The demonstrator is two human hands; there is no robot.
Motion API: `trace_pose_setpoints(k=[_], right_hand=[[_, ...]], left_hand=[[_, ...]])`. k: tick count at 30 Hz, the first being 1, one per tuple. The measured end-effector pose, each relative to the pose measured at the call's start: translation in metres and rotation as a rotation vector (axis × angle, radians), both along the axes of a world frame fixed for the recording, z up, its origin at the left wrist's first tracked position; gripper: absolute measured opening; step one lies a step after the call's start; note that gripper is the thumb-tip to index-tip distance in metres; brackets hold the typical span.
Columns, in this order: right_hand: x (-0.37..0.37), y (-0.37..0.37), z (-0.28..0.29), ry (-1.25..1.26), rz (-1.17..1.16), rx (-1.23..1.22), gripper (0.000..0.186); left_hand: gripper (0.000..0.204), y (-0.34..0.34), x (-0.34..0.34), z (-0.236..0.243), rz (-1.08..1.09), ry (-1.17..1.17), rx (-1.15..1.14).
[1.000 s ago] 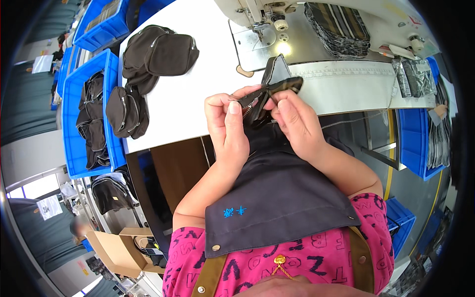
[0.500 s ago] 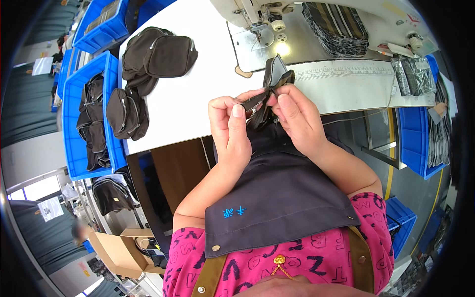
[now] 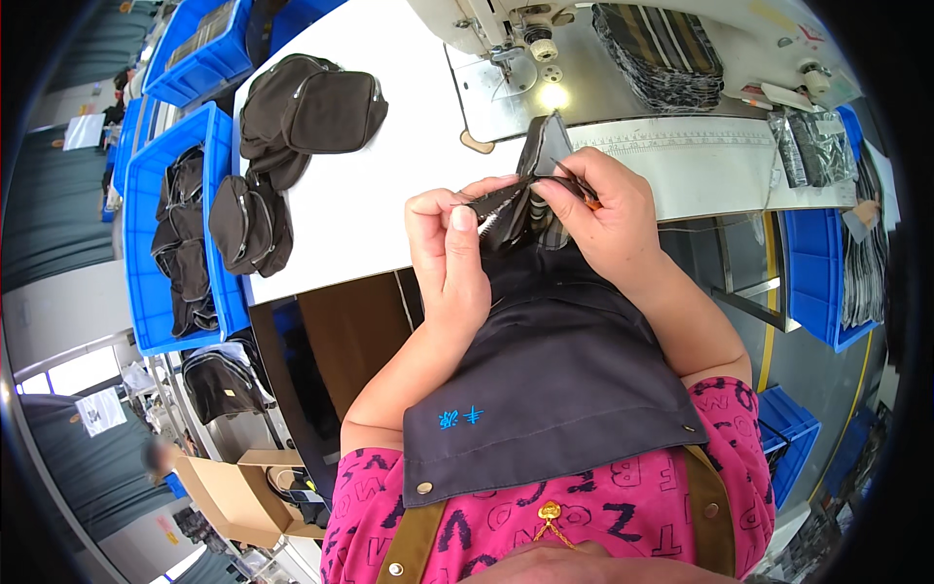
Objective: Sewing a zipper onto a black leather or fabric component using an industrial sewing machine.
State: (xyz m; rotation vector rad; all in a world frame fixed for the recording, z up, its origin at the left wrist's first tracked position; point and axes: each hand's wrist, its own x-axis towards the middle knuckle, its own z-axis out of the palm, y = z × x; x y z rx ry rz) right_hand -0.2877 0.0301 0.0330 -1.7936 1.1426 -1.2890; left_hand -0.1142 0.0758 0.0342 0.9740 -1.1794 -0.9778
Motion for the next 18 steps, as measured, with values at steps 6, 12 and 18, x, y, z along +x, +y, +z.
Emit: trace_pose_setpoints(k=[6, 12, 18], right_hand=[[-0.003, -0.009, -0.008, 0.025, -0.051, -0.081, 0.017], [-0.012, 0.021, 0.012, -0.279, 0.094, -0.053, 0.04], [0.009, 0.036, 0.007, -0.458, 0.375, 0.518, 0.033]], left_hand=[[0.01, -0.001, 0.01, 0.003, 0.015, 0.039, -0.014], [0.013, -0.004, 0.009, 0.0, 0.075, 0.025, -0.011], [0.013, -0.004, 0.0, 0.003, 0.026, 0.042, -0.01]])
